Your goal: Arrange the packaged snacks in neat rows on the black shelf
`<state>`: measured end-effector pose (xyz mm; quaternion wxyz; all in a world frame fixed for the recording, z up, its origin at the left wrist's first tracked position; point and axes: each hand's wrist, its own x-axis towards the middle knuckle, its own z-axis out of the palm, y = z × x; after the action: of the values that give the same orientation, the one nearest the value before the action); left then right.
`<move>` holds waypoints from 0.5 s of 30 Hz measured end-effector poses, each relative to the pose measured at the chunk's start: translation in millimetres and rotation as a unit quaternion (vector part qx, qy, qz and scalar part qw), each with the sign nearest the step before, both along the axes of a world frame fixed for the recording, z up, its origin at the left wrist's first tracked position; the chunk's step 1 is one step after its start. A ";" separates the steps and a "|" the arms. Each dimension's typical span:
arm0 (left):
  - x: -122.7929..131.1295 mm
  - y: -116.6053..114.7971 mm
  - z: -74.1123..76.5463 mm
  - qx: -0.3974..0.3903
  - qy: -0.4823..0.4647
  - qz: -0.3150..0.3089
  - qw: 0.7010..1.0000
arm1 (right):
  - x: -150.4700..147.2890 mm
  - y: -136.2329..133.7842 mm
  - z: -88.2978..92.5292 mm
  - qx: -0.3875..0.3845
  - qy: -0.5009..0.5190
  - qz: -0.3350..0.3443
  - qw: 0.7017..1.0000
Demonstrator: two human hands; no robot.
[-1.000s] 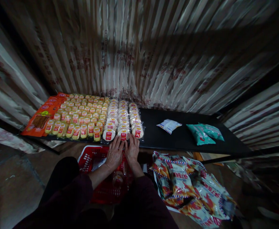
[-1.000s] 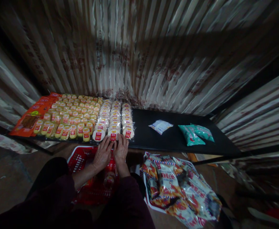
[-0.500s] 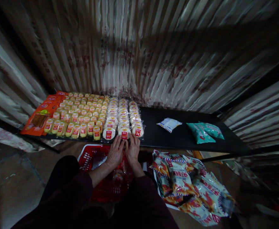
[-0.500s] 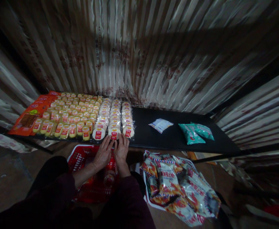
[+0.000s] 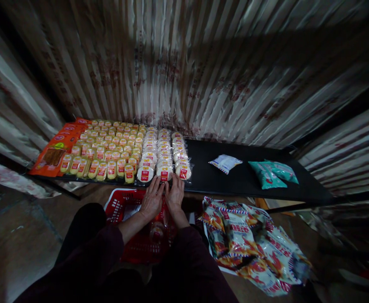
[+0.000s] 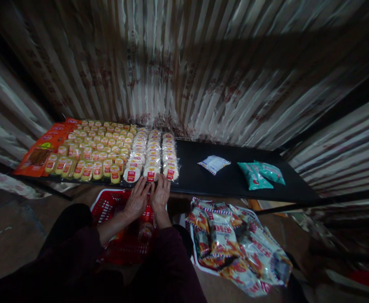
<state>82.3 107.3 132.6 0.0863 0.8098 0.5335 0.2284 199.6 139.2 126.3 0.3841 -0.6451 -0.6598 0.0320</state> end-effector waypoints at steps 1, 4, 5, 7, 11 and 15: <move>0.1 0.9 0.5 -0.001 -0.001 0.002 1.000 | -0.2 0.8 0.4 0.001 -0.001 0.000 1.000; 0.1 2.4 1.6 0.001 -0.001 0.005 1.000 | -0.2 2.5 1.6 0.007 -0.004 -0.001 1.000; 0.0 2.6 1.8 0.001 0.000 0.004 1.000 | -0.2 2.9 1.9 0.009 -0.005 -0.003 1.000; 0.2 3.2 2.2 0.002 0.003 0.002 1.000 | -0.1 3.7 2.5 0.010 -0.007 -0.008 1.000; 2.4 6.5 3.6 0.008 0.013 0.007 1.000 | -0.1 6.5 4.4 0.004 -0.012 -0.011 1.000; 2.1 10.8 6.4 0.027 0.024 0.016 0.999 | 0.2 9.0 5.8 0.000 -0.016 -0.014 1.000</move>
<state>84.4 118.1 139.1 0.0476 0.8084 0.5418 0.2251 199.8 148.2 132.1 0.3740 -0.6547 -0.6567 0.0158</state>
